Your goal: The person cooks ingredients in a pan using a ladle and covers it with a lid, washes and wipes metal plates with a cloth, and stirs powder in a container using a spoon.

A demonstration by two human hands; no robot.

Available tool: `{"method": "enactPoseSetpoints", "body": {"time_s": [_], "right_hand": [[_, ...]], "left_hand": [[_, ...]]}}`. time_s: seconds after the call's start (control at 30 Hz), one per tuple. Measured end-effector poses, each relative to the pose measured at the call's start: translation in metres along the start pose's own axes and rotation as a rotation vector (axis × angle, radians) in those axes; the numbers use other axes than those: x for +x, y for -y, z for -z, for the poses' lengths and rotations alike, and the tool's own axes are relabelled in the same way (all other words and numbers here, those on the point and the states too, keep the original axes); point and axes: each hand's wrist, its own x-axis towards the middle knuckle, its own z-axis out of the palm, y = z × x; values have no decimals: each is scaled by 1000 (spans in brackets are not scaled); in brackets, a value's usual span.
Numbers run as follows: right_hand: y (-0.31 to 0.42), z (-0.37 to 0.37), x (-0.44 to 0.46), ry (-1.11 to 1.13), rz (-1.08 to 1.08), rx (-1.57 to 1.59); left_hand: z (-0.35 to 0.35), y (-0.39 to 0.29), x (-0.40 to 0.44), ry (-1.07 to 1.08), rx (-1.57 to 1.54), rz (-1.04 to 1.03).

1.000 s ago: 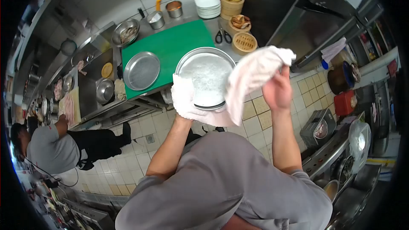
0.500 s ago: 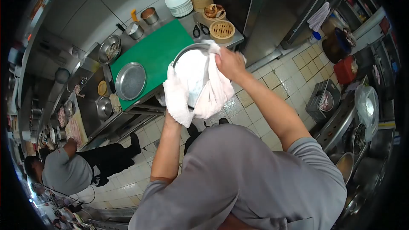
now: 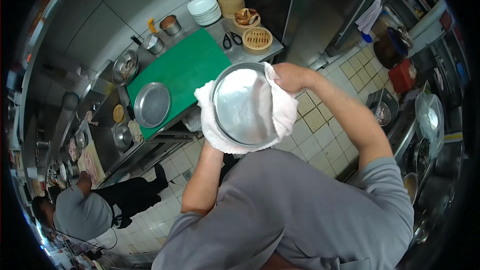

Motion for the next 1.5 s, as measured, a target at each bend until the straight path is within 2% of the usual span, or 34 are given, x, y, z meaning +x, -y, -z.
{"method": "enactPoseSetpoints", "body": {"time_s": [0.03, 0.07, 0.1, 0.17, 0.23, 0.27, 0.3, 0.37, 0.43, 0.47, 0.53, 0.6, 0.67, 0.7, 0.73, 0.77, 0.8, 0.83, 0.87, 0.9, 0.93, 0.97, 1.03, 1.07, 1.1, 1.17, 1.2, 1.33, 1.37, 1.43, 1.47, 1.5], "right_hand": [[12, 18, -2, 76, -87, -120], [34, 33, -5, 70, -96, -115], [59, 47, -8, 85, -122, -160], [86, 56, -5, 94, -163, -200], [93, 59, -3, 14, -113, -298], [74, 42, -2, -138, -17, -188], [65, 23, -5, -136, -18, -186], [58, -18, -13, -372, -107, 103], [52, -77, -28, -459, -297, 280], [43, -86, -29, -435, -271, 275], [28, -97, -27, -525, -158, 440], [26, -50, -5, -505, -66, 243], [62, 16, 0, -469, -14, 136], [78, 35, 4, -418, 94, -20], [92, 47, 8, -365, 196, -173], [110, 53, 11, -366, 203, -173], [129, 55, 13, -266, 362, -370], [139, 54, 14, -163, 512, -565], [137, 52, 16, -165, 498, -560], [131, 48, 22, -275, 570, -435], [123, 40, 24, -382, 635, -302], [114, 28, 24, -374, 617, -289], [92, 2, 23, -540, 415, -153], [87, -11, 17, -498, 247, -96], [76, -34, 15, -487, 244, -86], [54, -72, 12, -490, -83, 209], [57, -74, 8, -445, -116, 231], [85, -33, 16, -397, -159, 43], [91, -18, 19, -398, -147, 36], [103, 11, 23, -319, 101, -154], [120, 29, 25, -229, 159, -218], [129, 35, 32, -227, 164, -225]], "left_hand": [[6, 5, 2, -9, 58, -7], [32, 12, 14, 23, 470, -182], [48, 23, 20, 1, 175, -58], [10, 16, 7, 94, 45, 13], [7, 8, 6, 156, 68, -10], [9, 5, 1, 220, 222, -143], [20, 7, -10, 138, 256, -152], [40, 14, -18, 65, 113, -57], [41, 17, -23, 73, -40, 72], [38, 15, -23, 78, -86, 110], [29, 9, -18, 76, -122, 149], [23, 0, -13, 69, -116, 104], [22, -8, 4, 218, 171, -107], [37, -12, 18, 244, 769, -272], [54, -9, 31, 211, 599, -98], [63, -4, 39, 180, 424, 80], [16, -11, 22, 175, -77, 126], [16, -9, 24, 177, -74, 135], [19, -5, 25, 156, 216, 66], [18, -4, 26, 138, 506, -5], [17, -3, 22, 106, 397, 72], [21, 2, 8, 43, 5, 140], [24, -3, -15, 35, -86, 125], [71, 15, -11, 119, 12, 46], [85, 24, -15, 44, -66, 59], [104, 34, -14, -12, -133, 81], [103, 35, -14, -13, -137, 68], [90, 19, -10, 22, -174, -24], [70, 4, -8, -5, -219, 77], [76, -4, 0, 140, 25, -12], [92, 4, 13, 85, 460, -150], [81, 0, 18, 86, 456, -157]]}}
